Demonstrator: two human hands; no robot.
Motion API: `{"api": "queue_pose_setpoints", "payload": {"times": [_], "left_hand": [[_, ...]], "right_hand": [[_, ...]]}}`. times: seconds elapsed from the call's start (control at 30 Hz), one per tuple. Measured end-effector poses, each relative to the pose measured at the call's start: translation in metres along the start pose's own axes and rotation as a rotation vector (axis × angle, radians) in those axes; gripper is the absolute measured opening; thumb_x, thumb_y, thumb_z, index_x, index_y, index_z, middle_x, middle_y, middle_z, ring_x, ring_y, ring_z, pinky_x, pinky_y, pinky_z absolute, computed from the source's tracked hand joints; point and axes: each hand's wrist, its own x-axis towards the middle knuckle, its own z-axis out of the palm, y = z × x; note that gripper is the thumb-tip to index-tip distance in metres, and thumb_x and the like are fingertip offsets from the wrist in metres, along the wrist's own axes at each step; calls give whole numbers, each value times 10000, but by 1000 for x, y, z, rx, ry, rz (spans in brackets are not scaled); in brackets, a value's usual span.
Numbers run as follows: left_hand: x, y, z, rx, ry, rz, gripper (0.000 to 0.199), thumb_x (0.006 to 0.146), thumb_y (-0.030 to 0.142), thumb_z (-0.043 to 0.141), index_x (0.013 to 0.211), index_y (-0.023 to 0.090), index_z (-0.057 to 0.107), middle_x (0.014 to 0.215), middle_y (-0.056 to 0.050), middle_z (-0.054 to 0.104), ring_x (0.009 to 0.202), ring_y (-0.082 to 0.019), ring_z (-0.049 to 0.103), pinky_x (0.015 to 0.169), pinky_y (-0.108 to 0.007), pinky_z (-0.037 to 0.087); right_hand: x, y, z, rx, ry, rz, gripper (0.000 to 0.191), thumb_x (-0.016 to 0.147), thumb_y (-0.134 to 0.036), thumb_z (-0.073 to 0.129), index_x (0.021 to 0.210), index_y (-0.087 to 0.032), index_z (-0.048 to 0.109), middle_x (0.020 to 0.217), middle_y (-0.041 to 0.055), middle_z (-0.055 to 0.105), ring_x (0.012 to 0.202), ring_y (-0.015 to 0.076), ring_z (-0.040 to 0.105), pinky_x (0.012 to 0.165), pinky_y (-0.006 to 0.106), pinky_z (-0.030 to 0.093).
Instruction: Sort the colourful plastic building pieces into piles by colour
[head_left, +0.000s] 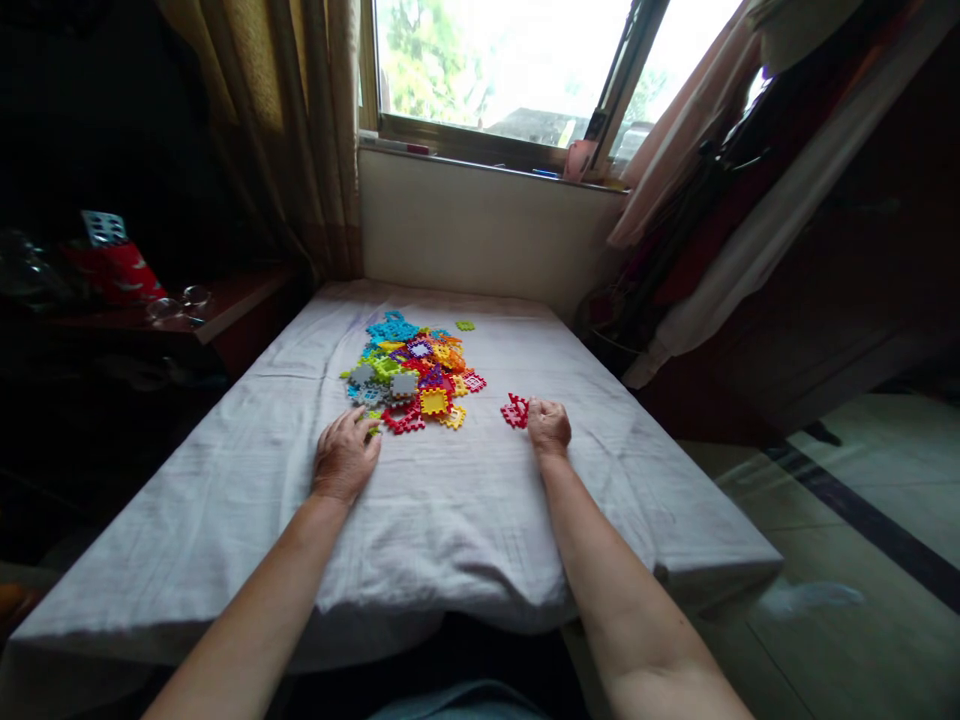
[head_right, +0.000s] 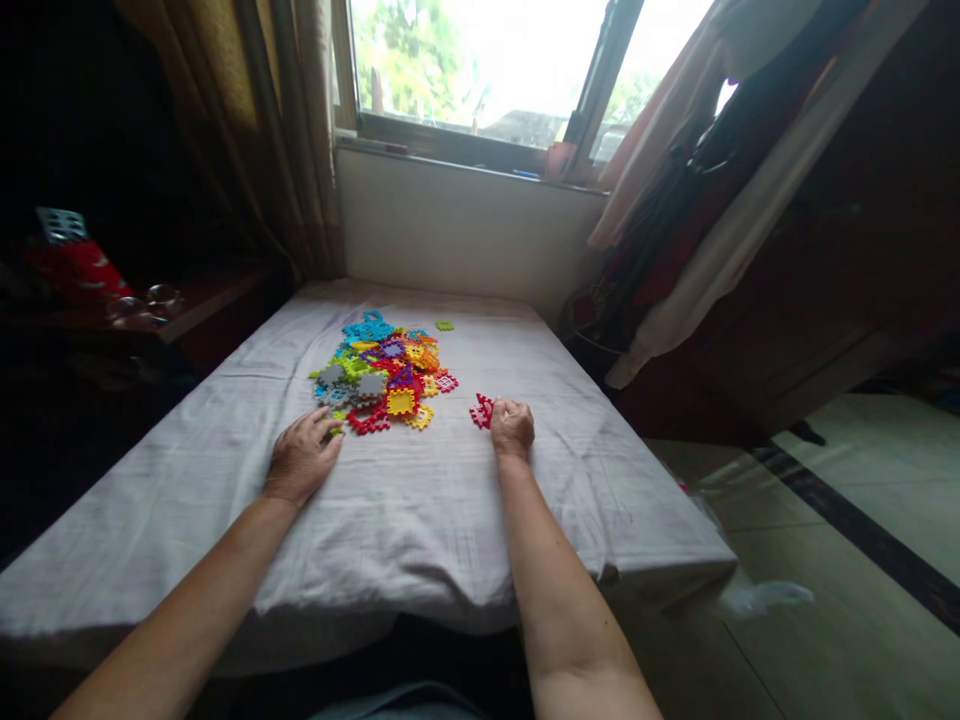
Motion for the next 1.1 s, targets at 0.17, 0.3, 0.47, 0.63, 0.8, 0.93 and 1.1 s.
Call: {"api": "queue_pose_setpoints", "payload": {"times": [0.17, 0.3, 0.47, 0.63, 0.8, 0.93, 1.1], "left_hand": [[-1, -1, 2, -5, -16, -2, 328, 842, 195, 493, 1035, 269, 748, 1287, -75, 654, 1230, -272, 566, 1054, -450, 443], [-3, -1, 2, 3, -22, 27, 341, 844, 215, 508, 1059, 310, 755, 1346, -71, 613, 1282, -310, 509, 1097, -522, 385], [-4, 1, 2, -7, -52, 64, 340, 863, 246, 517, 1094, 344, 747, 1387, -56, 582, 1309, -307, 482, 1129, -514, 351], [-4, 6, 0, 28, -70, 93, 323, 863, 231, 525, 1063, 340, 755, 1412, -59, 564, 1350, -315, 455, 1136, -526, 333], [-4, 7, -3, 9, -78, 142, 272, 854, 231, 539, 983, 310, 765, 1398, -65, 584, 1350, -310, 464, 1133, -534, 334], [-5, 7, -5, 8, -83, 155, 227, 841, 252, 555, 934, 290, 759, 1383, -59, 600, 1356, -309, 461, 1144, -527, 326], [-4, 12, -4, 17, -121, 167, 349, 855, 330, 556, 1171, 302, 700, 1482, -81, 511, 1419, -319, 385, 1171, -554, 267]], "right_hand": [[4, 15, 7, -36, -38, 48, 394, 907, -360, 438, 847, -168, 777, 1004, 138, 705, 997, 244, 621, 884, 331, 461], [1, 14, 8, -41, -40, 52, 405, 909, -335, 419, 932, -150, 778, 1029, 166, 693, 1006, 265, 616, 889, 356, 461], [-7, 3, 0, -88, -83, 4, 408, 886, -390, 536, 1167, -157, 717, 1189, 169, 650, 1102, 281, 582, 943, 387, 435], [-16, -10, -9, -230, -260, -80, 363, 876, -442, 607, 1156, -240, 716, 1152, 116, 681, 1089, 287, 577, 925, 415, 413], [-17, -8, -10, -230, -233, -86, 301, 893, -340, 575, 1136, -238, 721, 1152, 112, 701, 1079, 282, 583, 905, 406, 405], [-17, -4, -8, -179, -274, -133, 250, 871, -319, 585, 1058, -275, 746, 1086, 59, 734, 1049, 251, 598, 887, 370, 412], [-16, -1, -4, -134, -240, -180, 278, 855, -356, 594, 1067, -261, 746, 1093, 61, 732, 1039, 241, 603, 894, 355, 423]]}}
